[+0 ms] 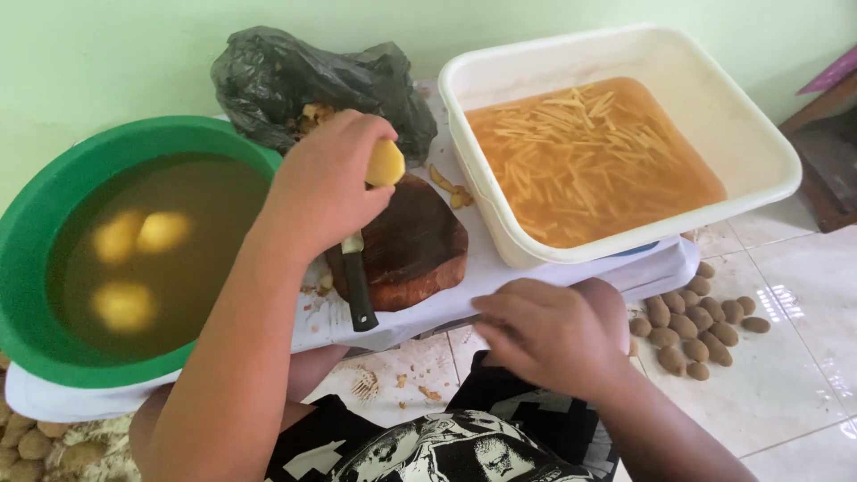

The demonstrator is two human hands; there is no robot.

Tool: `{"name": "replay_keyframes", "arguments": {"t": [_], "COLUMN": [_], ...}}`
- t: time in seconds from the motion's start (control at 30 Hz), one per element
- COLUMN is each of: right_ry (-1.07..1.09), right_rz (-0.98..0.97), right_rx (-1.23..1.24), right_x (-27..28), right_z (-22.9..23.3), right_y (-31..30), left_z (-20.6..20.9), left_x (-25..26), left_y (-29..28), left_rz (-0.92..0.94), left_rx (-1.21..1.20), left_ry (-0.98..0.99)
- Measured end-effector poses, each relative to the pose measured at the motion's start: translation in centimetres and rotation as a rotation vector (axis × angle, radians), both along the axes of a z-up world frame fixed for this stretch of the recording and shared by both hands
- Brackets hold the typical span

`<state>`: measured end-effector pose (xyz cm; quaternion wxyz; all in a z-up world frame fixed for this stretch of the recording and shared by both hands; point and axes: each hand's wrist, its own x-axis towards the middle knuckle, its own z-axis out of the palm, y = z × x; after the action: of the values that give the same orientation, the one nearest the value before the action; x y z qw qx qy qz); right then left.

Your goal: Slicing peeled potatoes into thin strips for french fries using a knife and a wooden cutting board, then placing them in a container of water.

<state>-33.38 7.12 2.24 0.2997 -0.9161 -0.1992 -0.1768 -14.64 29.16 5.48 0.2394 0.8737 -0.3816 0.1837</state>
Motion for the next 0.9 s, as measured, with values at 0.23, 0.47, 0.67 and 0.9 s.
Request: {"name": "replay_keyframes", "arguments": {"t": [0.23,0.47,0.67,0.9], "right_ry": [0.011,-0.052,0.079,0.103], "right_rz": [0.108,-0.044,-0.166,-0.268], "right_rx": [-0.205,-0.359,0.003,0.47], "right_x": [5.0,6.4,4.0,0.0], "right_z": [-6.0,-6.3,-2.9,-4.2], "right_y": [9.8,11.1,5.5,1.0], "left_z": [-0.2,-0.6,-1.8,-3.9], "left_x": [-4.2,-5.7,-6.2,-5.1], "left_y": [4.7,5.8,4.2,2.3], "left_rz": [0.173,0.149,0.069,0.111], "left_rx": [-0.222,-0.313,-0.374,-0.308], "left_ry": [0.086,0.219,0.241,0.647]}}
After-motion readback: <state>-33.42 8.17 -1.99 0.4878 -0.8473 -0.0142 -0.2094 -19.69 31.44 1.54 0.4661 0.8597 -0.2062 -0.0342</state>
